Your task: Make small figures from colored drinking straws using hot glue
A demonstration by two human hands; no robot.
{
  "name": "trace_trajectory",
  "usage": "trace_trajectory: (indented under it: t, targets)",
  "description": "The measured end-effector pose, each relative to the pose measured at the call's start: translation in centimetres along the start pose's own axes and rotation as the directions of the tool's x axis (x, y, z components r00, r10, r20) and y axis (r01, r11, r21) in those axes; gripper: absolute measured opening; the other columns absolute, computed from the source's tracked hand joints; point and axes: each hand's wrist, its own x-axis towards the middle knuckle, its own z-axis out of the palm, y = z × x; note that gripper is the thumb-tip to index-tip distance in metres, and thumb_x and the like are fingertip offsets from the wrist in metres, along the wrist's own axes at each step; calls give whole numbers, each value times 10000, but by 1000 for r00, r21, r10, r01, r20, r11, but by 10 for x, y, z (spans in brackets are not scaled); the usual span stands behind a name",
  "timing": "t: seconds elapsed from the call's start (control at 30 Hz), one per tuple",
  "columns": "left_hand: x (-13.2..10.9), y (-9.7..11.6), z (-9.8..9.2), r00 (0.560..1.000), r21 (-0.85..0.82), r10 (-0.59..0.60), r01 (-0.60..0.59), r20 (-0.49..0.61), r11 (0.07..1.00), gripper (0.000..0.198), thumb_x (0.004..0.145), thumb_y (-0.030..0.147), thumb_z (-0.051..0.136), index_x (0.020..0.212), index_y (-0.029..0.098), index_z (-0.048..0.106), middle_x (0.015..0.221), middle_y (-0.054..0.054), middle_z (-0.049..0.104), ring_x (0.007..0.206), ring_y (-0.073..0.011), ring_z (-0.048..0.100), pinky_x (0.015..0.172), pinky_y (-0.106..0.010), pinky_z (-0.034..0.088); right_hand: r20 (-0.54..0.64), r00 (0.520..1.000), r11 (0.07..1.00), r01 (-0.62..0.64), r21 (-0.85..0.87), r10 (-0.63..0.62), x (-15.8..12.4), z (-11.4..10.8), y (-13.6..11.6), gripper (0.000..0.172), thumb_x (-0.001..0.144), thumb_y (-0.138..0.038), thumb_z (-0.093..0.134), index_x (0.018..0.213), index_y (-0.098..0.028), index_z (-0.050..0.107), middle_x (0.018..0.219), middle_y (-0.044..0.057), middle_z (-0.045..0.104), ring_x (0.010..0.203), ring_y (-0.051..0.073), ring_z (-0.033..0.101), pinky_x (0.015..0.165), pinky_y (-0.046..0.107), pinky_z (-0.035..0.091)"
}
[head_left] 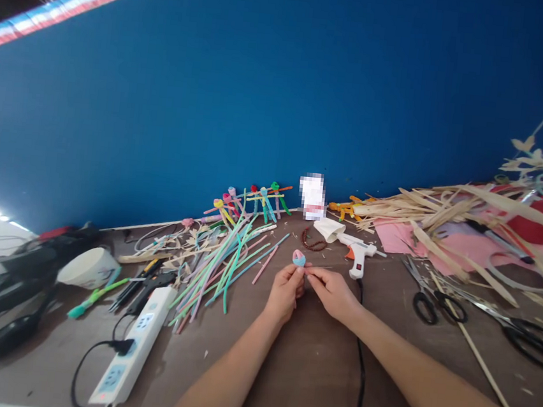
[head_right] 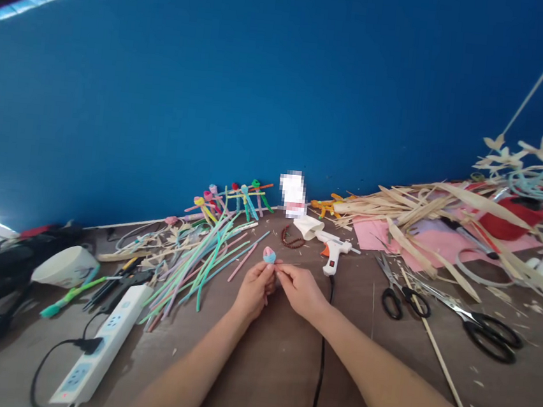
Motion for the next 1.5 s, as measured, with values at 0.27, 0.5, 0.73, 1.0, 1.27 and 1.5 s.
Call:
trace_trajectory:
  t: [0.27, 0.5, 0.73, 1.0, 1.27, 1.5]
  targets:
    - [12, 35, -15, 964, -30, 150, -161, -220, 987, 257, 692, 398, 576, 772, 156, 539, 444, 104, 216, 357, -22, 185, 363, -151, 180, -15, 998, 997, -61, -42, 61, -1, -8, -6, 276, 826, -310, 380, 759, -179, 612, 657, 11, 616, 610, 151, 548, 579, 235, 391]
    - [35, 102, -75, 884, 175, 43, 45, -465, 984, 131, 740, 261, 496, 757, 143, 550, 564, 25, 503, 432, -53, 462, 357, -140, 299, -109, 984, 990, -139, -6, 137, 4, -10, 12, 252, 786, -312, 404, 740, -176, 611, 681, 25, 618, 645, 162, 545, 596, 253, 393]
    - [48, 95, -107, 860, 385, -42, 271, -509, 882, 76, 652, 198, 592, 643, 122, 591, 479, 13, 525, 387, -73, 463, 349, -155, 301, -60, 991, 993, -120, -5, 120, 4, -8, 11, 244, 778, -293, 411, 740, -173, 619, 676, 21, 623, 624, 155, 542, 574, 244, 387]
    - [52, 97, -112, 877, 547, 20, 281, -479, 789, 66, 651, 169, 567, 613, 126, 600, 411, 27, 487, 329, -62, 384, 322, -160, 173, -82, 987, 991, -135, 15, 136, 6, -9, 17, 240, 771, -289, 421, 734, -168, 624, 697, 33, 639, 642, 164, 557, 589, 256, 405]
    - [33, 146, -122, 931, 581, -44, 264, -363, 770, 91, 599, 205, 606, 612, 115, 614, 405, 32, 479, 309, -42, 311, 308, -150, 142, -77, 987, 990, -138, 15, 139, 5, -9, 15, 230, 759, -290, 433, 726, -175, 629, 689, 30, 644, 644, 170, 559, 587, 263, 407]
    - [17, 174, -123, 959, 448, -139, 240, -247, 861, 171, 626, 269, 589, 652, 101, 612, 343, 51, 398, 295, -39, 301, 295, -139, 210, -61, 988, 990, -137, 30, 139, 4, -7, 12, 234, 763, -291, 425, 728, -178, 627, 686, 27, 638, 640, 166, 557, 593, 262, 405]
